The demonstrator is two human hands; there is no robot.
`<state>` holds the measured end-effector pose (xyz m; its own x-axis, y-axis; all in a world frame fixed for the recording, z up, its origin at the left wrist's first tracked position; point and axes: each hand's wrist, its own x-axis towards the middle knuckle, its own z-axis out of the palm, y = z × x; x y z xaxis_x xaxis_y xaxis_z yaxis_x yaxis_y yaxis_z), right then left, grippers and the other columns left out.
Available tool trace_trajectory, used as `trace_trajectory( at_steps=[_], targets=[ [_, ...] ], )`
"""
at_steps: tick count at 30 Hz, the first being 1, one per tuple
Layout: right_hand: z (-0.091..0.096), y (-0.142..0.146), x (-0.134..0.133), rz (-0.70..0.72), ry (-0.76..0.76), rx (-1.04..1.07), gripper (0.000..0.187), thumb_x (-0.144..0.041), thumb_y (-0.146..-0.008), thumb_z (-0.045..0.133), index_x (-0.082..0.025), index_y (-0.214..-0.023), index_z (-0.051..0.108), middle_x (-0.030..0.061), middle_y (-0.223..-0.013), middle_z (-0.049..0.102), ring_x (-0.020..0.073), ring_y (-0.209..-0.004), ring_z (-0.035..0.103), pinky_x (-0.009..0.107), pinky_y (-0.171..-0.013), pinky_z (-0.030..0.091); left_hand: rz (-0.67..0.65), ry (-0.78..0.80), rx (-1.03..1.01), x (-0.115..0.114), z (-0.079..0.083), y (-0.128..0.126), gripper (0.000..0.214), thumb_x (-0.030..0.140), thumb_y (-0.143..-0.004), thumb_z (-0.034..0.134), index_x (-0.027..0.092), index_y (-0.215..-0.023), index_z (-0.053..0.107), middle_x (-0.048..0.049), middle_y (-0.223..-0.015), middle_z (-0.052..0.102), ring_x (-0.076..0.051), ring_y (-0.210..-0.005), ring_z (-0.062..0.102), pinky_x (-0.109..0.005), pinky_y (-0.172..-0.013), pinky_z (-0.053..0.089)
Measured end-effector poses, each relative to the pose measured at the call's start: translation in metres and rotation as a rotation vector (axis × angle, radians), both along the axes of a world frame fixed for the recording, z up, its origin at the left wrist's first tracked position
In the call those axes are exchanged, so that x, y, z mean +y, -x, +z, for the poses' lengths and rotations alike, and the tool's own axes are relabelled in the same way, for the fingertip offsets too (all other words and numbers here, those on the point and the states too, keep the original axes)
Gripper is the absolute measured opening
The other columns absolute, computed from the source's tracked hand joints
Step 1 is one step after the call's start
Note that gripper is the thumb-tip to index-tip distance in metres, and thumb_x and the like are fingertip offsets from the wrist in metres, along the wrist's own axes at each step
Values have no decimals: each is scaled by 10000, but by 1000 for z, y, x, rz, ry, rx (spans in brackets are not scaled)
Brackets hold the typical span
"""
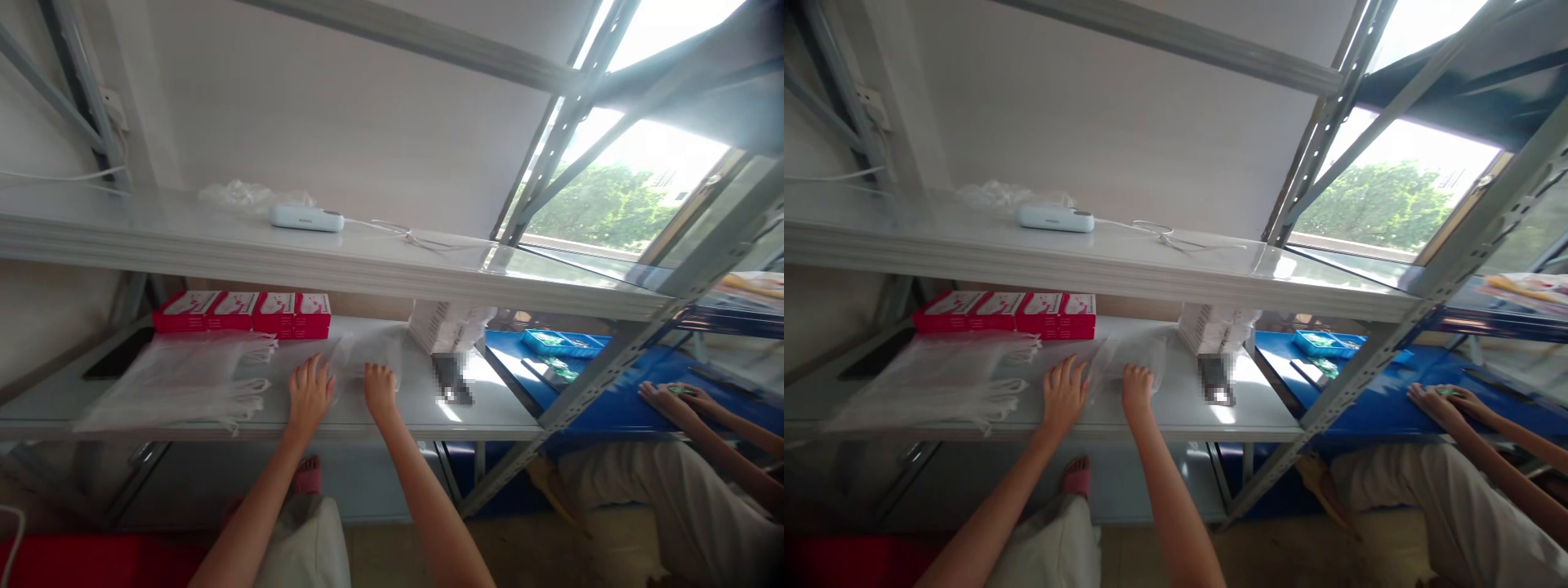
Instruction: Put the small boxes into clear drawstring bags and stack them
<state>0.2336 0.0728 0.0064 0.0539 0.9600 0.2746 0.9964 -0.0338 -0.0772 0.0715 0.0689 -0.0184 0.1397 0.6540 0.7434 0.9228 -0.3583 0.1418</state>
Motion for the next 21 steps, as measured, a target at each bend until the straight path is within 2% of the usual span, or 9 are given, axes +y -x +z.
trace_trajectory(
  at_steps=[2,4,8,10,12,14,18,20,21],
  targets=[
    [8,-6,2,-4,24,-6,326,-36,-866,411,-148,-982,695,178,-942,676,274,-926,616,379,-769,437,-57,-96,45,-7,-3,-2,290,265,-936,421,180,-1140,608,-163,-1326,544,-304,-1182,516,-514,-1037,299],
    [17,-11,0,4,12,2,250,-110,-893,461,-159,-915,706,153,-929,683,254,-913,621,349,-760,435,-174,-228,98,-21,-8,-8,251,222,-912,455,220,-1093,629,-121,-1261,603,-257,-1134,557,-485,-1057,283],
    [36,-16,-12,87,-65,-20,222,-261,-923,499,-210,-927,715,98,-952,689,229,-959,595,306,-751,423,-624,-485,169,-67,-17,-36,167,212,-880,489,283,-934,631,2,-1002,696,-162,-992,606,-427,-1077,287],
    [47,-18,-21,132,-116,-62,237,-264,-932,484,-216,-920,716,92,-969,682,219,-971,581,291,-746,415,-718,-478,149,-85,-15,-52,165,199,-880,473,267,-922,617,1,-963,687,-157,-971,607,-412,-1035,357],
    [61,-18,-33,152,-148,-98,255,-260,-943,459,-215,-913,708,90,-967,678,210,-955,580,285,-737,408,-682,-359,138,-93,-7,-62,193,149,-886,439,225,-928,612,-33,-955,674,-160,-944,612,-372,-960,439],
    [76,-19,-45,159,-159,-118,266,-264,-955,434,-214,-927,693,86,-949,678,205,-931,589,282,-727,403,-578,-236,172,-92,6,-64,225,91,-885,410,177,-929,613,-73,-967,664,-171,-935,616,-339,-904,486],
    [104,-21,-62,146,-135,-48,285,-275,-979,377,-213,-1003,655,67,-976,683,182,-869,623,255,-656,382,-178,-66,283,-83,34,-57,362,16,-848,409,104,-1158,575,-157,-1107,632,-251,-1045,603,-397,-899,504],
    [112,-22,-67,174,-116,26,282,-298,-985,371,-222,-1021,640,48,-998,689,172,-853,634,244,-628,367,-22,93,328,-83,44,-55,435,1,-839,414,94,-1248,528,-158,-1002,655,-250,-930,642,-371,-782,540],
    [115,-22,-69,196,-103,58,275,-305,-984,375,-226,-1022,637,40,-1000,693,171,-859,637,241,-628,363,-1,165,349,-84,47,-56,445,-2,-839,413,87,-1262,519,-146,-919,661,-234,-836,655,-335,-700,544]
  ],
)
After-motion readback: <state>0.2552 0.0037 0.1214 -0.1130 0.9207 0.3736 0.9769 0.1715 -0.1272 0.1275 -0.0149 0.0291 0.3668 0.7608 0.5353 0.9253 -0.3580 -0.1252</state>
